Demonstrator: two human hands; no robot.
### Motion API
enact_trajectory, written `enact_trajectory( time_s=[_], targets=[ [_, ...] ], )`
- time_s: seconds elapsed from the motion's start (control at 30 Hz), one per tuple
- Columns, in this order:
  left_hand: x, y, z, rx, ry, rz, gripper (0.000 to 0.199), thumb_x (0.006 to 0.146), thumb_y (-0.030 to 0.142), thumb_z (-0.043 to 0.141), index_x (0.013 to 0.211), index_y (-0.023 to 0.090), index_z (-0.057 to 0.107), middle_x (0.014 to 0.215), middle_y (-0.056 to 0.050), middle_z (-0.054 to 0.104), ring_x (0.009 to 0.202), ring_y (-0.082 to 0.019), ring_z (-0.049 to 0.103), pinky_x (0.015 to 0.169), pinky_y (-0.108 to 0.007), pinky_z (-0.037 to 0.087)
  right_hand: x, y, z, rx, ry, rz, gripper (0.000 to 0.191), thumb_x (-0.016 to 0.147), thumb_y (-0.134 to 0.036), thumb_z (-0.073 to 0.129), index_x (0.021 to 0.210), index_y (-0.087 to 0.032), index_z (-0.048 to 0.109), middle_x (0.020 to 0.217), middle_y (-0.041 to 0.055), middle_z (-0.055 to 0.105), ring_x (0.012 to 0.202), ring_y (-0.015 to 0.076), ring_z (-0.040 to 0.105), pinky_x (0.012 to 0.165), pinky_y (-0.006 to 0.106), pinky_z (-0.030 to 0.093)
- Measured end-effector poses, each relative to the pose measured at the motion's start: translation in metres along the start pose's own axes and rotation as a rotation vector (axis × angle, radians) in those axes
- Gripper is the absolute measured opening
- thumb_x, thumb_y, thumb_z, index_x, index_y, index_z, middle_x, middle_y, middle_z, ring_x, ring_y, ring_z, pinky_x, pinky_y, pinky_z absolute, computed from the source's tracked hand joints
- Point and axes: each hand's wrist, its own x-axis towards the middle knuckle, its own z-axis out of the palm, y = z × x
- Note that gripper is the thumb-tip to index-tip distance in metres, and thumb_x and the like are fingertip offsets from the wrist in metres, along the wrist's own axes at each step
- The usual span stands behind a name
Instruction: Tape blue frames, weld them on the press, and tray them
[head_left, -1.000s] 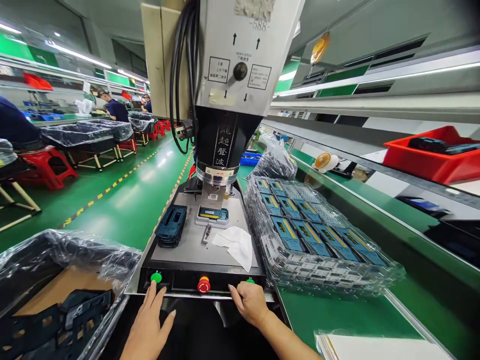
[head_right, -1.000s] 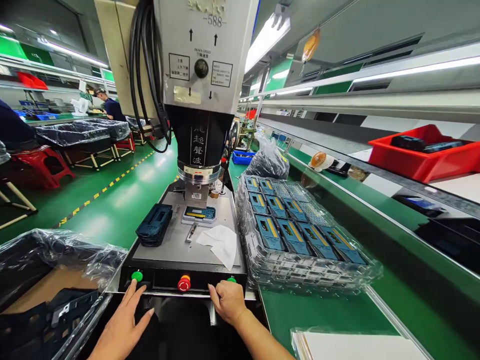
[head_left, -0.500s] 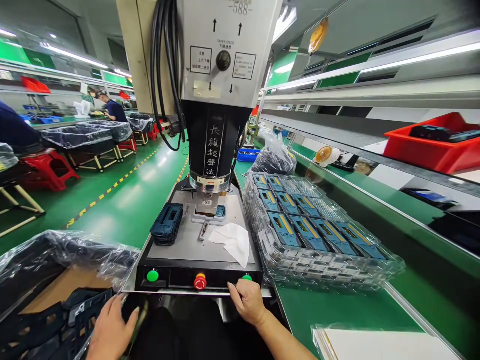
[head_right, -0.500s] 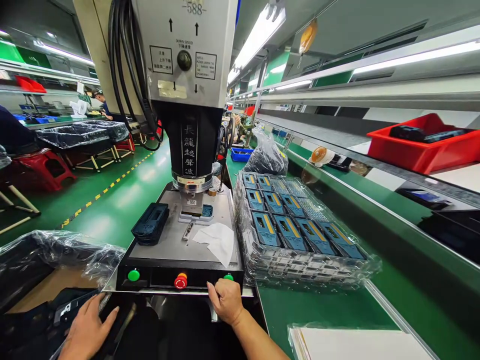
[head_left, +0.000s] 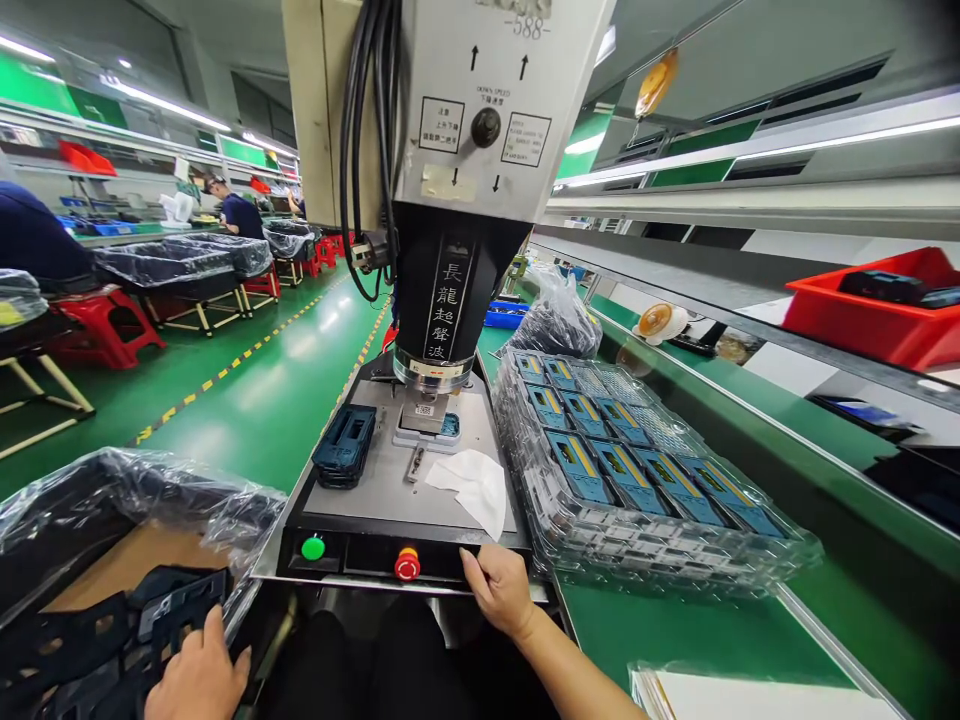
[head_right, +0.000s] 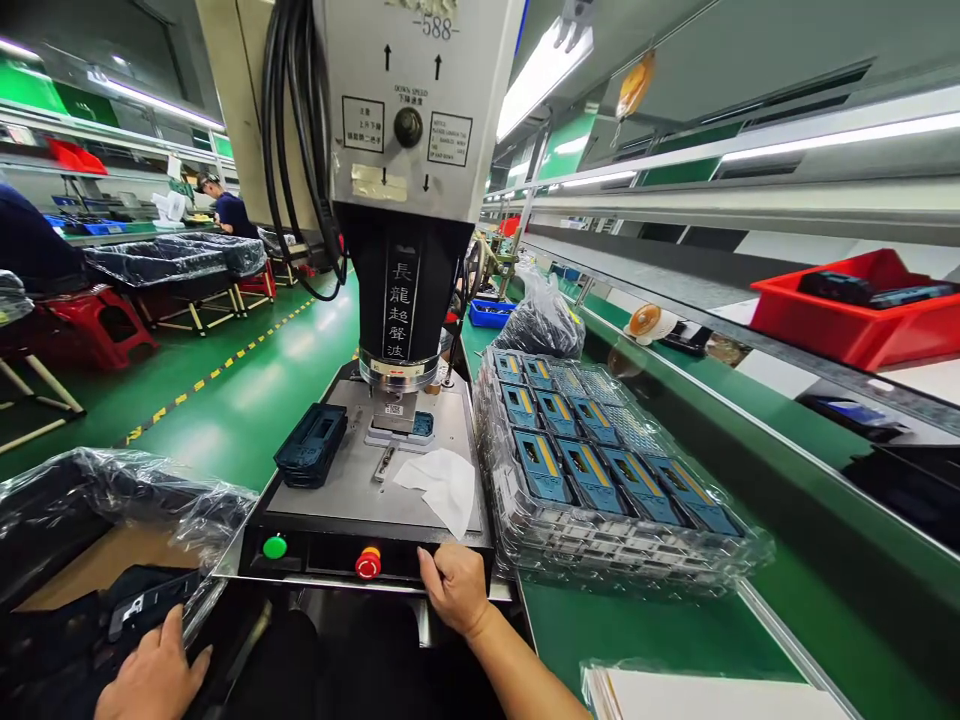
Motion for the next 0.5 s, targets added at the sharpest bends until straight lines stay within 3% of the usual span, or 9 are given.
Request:
enact_trajectory(
  time_s=[0.17,0.3,0.4,0.5],
  targets=[
    [0.000,-0.001,0.003,-0.007,0.014,-0.014,0.062,0.087,0.045,0.028,0.137,0.008,0.033,0.111,-0.018,0.056,0.100,-0.037,0.059,0.079,-0.045,0.041,0.055,0.006,0.004,-0.002,-0.030,0.227,0.041,0.094,-0.039,0.047,0.058,-0.020,0.052,0.055,-0.0003,0.054,0.052,0.0110,0.046,0.055,0.025,0.032],
    [-0.003,0.000,0.000,0.002,0.029,0.015,0.062,0.087,0.045,0.027,0.136,0.007,0.034,0.110,-0.017,0.057,0.099,-0.036,0.058,0.076,-0.044,0.041,0.106,0.018,0.016,0.014,-0.119,0.380,0.023,0.090,-0.039,0.053,0.082,-0.019,0.063,0.082,0.0047,0.066,0.080,0.0167,0.060,0.075,0.026,0.043],
    [-0.006,0.001,-0.002,0.033,0.047,0.038,0.061,0.088,0.042,0.026,0.137,0.005,0.033,0.109,-0.017,0.056,0.098,-0.036,0.058,0.076,-0.043,0.041,0.133,0.029,0.031,-0.041,-0.173,0.419,0.024,0.087,-0.035,0.056,0.101,-0.017,0.064,0.103,0.0090,0.066,0.101,0.0210,0.058,0.091,0.030,0.042],
    [-0.007,0.003,-0.002,0.077,0.061,0.044,0.059,0.089,0.036,0.024,0.138,0.003,0.031,0.108,-0.016,0.055,0.096,-0.035,0.059,0.076,-0.043,0.041,0.148,0.038,0.045,-0.083,-0.205,0.448,0.030,0.086,-0.034,0.058,0.107,-0.015,0.064,0.109,0.0115,0.064,0.107,0.0244,0.055,0.095,0.033,0.040]
  ],
)
